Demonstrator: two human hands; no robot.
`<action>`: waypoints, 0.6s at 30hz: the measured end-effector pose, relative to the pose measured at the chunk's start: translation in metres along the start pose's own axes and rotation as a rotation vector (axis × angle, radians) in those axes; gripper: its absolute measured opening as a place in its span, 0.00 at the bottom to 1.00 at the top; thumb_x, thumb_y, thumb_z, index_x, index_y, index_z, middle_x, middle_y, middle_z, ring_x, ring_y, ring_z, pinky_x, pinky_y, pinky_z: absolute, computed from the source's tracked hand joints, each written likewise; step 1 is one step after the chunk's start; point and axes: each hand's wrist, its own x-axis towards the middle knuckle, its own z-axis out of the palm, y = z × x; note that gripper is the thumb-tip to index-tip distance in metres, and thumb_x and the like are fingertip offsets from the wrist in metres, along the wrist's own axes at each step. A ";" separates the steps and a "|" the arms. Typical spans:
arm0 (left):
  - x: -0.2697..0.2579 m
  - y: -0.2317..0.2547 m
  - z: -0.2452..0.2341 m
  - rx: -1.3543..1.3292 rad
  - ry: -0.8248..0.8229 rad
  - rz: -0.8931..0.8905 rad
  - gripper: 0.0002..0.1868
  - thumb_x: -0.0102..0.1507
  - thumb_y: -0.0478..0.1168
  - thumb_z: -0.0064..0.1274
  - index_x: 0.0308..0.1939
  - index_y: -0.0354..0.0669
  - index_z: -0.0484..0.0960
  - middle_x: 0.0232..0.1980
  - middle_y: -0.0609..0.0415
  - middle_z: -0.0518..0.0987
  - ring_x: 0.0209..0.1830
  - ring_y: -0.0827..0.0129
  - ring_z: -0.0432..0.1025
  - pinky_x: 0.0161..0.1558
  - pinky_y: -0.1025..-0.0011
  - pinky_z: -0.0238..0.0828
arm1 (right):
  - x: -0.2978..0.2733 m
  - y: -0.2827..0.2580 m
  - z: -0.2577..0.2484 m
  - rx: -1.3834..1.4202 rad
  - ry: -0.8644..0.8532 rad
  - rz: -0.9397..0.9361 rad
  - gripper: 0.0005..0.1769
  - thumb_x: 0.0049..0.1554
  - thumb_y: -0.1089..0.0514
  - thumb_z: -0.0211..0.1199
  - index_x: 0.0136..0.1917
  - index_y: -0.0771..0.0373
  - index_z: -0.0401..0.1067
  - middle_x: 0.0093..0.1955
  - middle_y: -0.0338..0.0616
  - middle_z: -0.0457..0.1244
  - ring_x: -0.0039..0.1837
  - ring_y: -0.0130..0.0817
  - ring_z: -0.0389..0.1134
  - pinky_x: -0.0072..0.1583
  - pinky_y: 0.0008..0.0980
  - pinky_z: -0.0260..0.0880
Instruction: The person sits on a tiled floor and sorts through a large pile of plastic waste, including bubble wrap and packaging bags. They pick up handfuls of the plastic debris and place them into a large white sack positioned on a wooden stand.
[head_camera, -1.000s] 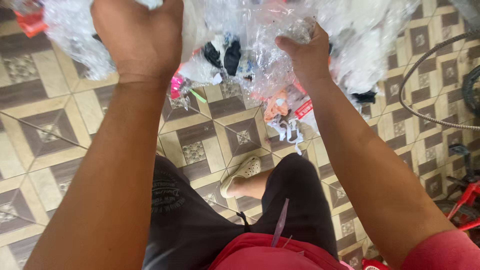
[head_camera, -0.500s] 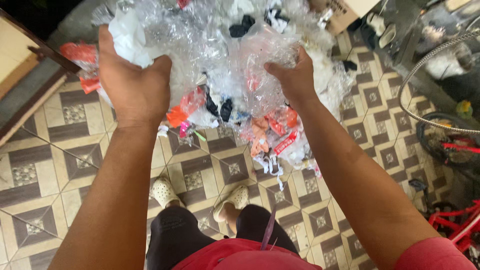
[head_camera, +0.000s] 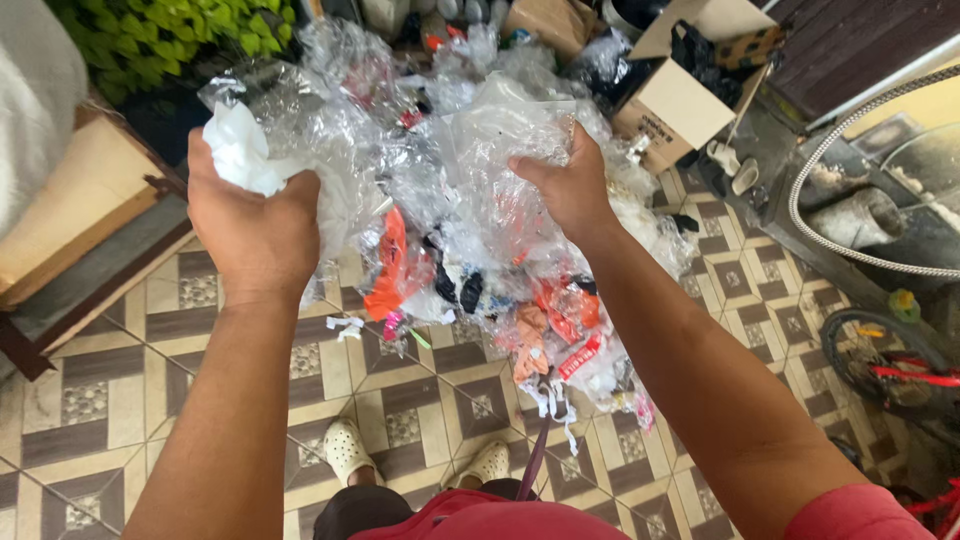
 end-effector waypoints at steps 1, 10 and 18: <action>0.003 0.000 -0.011 -0.029 0.008 -0.015 0.25 0.62 0.25 0.61 0.60 0.36 0.71 0.54 0.55 0.81 0.55 0.71 0.78 0.59 0.73 0.76 | 0.002 -0.005 0.010 0.004 -0.017 -0.027 0.28 0.54 0.68 0.73 0.66 0.65 0.69 0.59 0.42 0.71 0.58 0.30 0.73 0.62 0.33 0.75; 0.022 -0.008 -0.116 -0.003 0.129 -0.062 0.30 0.60 0.26 0.61 0.66 0.33 0.71 0.55 0.53 0.81 0.52 0.71 0.77 0.55 0.74 0.75 | 0.028 -0.038 0.121 0.100 -0.087 -0.147 0.27 0.54 0.69 0.74 0.65 0.66 0.71 0.58 0.43 0.71 0.58 0.30 0.73 0.62 0.34 0.75; 0.015 0.000 -0.165 0.030 0.299 -0.203 0.31 0.58 0.27 0.60 0.66 0.34 0.71 0.52 0.55 0.81 0.49 0.73 0.78 0.50 0.75 0.75 | 0.036 -0.055 0.189 0.227 -0.223 -0.115 0.27 0.53 0.69 0.72 0.65 0.65 0.72 0.59 0.41 0.71 0.58 0.30 0.73 0.63 0.33 0.75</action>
